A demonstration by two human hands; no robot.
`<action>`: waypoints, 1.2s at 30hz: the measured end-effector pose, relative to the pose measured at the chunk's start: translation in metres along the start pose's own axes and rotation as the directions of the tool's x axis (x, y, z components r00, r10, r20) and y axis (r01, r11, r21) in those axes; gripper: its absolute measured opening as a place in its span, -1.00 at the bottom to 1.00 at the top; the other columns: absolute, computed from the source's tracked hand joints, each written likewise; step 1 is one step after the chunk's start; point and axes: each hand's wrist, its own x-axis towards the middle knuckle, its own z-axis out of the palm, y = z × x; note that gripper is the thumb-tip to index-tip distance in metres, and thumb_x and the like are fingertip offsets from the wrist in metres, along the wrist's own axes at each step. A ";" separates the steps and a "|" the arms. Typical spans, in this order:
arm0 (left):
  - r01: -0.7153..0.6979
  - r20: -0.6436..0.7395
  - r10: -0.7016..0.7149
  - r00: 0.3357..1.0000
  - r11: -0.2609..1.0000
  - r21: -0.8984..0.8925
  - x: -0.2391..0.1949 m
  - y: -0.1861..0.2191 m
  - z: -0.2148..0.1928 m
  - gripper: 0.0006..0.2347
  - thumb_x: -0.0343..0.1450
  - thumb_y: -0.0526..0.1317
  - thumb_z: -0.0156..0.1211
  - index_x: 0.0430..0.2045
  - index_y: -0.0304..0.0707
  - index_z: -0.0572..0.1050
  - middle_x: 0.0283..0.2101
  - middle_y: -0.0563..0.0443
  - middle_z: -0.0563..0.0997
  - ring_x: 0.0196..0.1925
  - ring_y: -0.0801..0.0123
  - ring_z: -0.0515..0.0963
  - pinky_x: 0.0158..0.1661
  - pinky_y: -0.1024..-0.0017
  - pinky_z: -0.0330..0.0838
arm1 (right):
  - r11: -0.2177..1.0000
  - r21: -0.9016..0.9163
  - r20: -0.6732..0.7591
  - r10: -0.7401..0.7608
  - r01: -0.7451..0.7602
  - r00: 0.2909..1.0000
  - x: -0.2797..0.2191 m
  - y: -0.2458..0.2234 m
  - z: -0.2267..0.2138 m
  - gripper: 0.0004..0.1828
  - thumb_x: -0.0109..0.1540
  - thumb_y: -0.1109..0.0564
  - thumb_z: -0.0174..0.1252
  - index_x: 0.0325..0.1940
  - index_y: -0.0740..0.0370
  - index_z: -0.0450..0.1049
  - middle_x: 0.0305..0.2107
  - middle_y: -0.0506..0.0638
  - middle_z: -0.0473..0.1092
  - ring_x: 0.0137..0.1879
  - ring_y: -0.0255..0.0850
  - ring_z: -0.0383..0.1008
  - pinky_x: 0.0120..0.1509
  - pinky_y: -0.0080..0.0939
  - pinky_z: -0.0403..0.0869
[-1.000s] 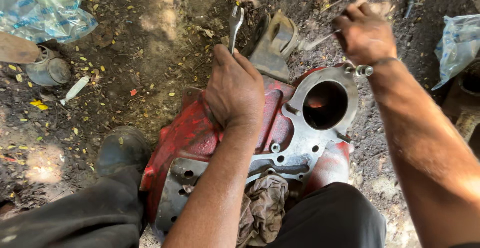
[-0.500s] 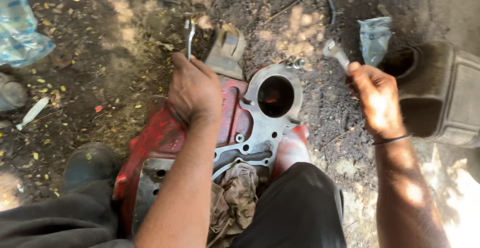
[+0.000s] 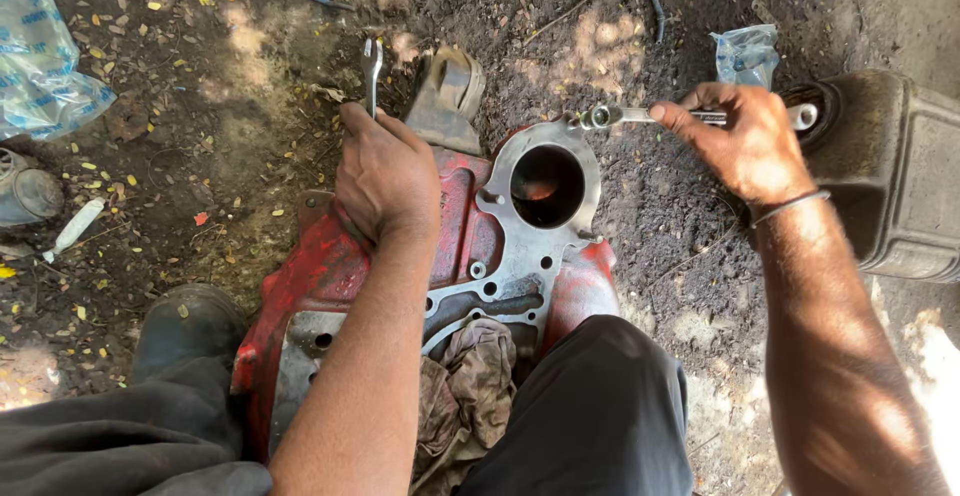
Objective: The person is working on a red engine block placed on the ground. They use a wrench to tighten bolts on the cylinder head area and wipe the surface with a cloth. The person also picks up and handles a metal ring part.
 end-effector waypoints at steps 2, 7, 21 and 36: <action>0.000 -0.004 0.000 1.000 1.000 0.015 0.000 0.000 -0.001 -0.84 0.54 -0.17 -0.04 -0.25 -0.30 0.35 -0.42 -0.11 0.63 -0.47 0.09 0.68 -0.49 0.15 0.53 | 0.999 -0.032 0.007 0.010 -0.010 1.000 0.003 -0.003 -0.005 -0.44 0.26 -0.35 0.32 -0.11 0.23 0.63 -0.23 0.18 0.59 -0.02 0.00 0.61 0.16 0.11 0.51; -0.003 -0.011 0.004 1.000 0.999 0.037 -0.001 -0.001 0.000 -0.84 0.53 -0.16 -0.02 -0.26 -0.29 0.35 -0.42 -0.12 0.63 -0.46 0.07 0.68 -0.48 0.13 0.53 | 0.987 -0.109 0.088 0.131 -0.121 0.988 0.021 -0.017 -0.015 -0.32 0.20 -0.37 0.31 0.12 0.21 0.56 0.02 0.24 0.48 0.19 0.11 0.48 0.27 0.23 0.42; 0.026 0.016 -0.026 1.000 0.999 -0.025 0.000 0.003 -0.010 -0.83 0.52 -0.16 0.00 -0.28 -0.30 0.35 -0.35 -0.17 0.62 -0.39 -0.01 0.69 -0.42 0.09 0.56 | 0.978 -0.205 -0.031 0.026 -0.032 0.999 -0.108 -0.050 0.037 -0.22 0.19 -0.07 0.34 0.33 0.34 0.17 -0.41 0.20 0.54 -0.33 0.04 0.57 -0.24 0.02 0.52; 0.088 0.073 -0.083 0.994 0.994 -0.066 0.002 0.000 -0.006 -0.82 0.54 -0.13 -0.04 -0.21 -0.28 0.35 -0.36 -0.19 0.62 -0.38 -0.07 0.68 -0.41 0.02 0.53 | 0.858 -0.177 0.034 -0.484 0.482 0.874 -0.106 -0.226 0.063 -0.67 0.25 0.11 0.22 0.07 0.22 0.43 -0.30 0.16 0.42 -0.26 0.04 0.51 -0.28 0.03 0.48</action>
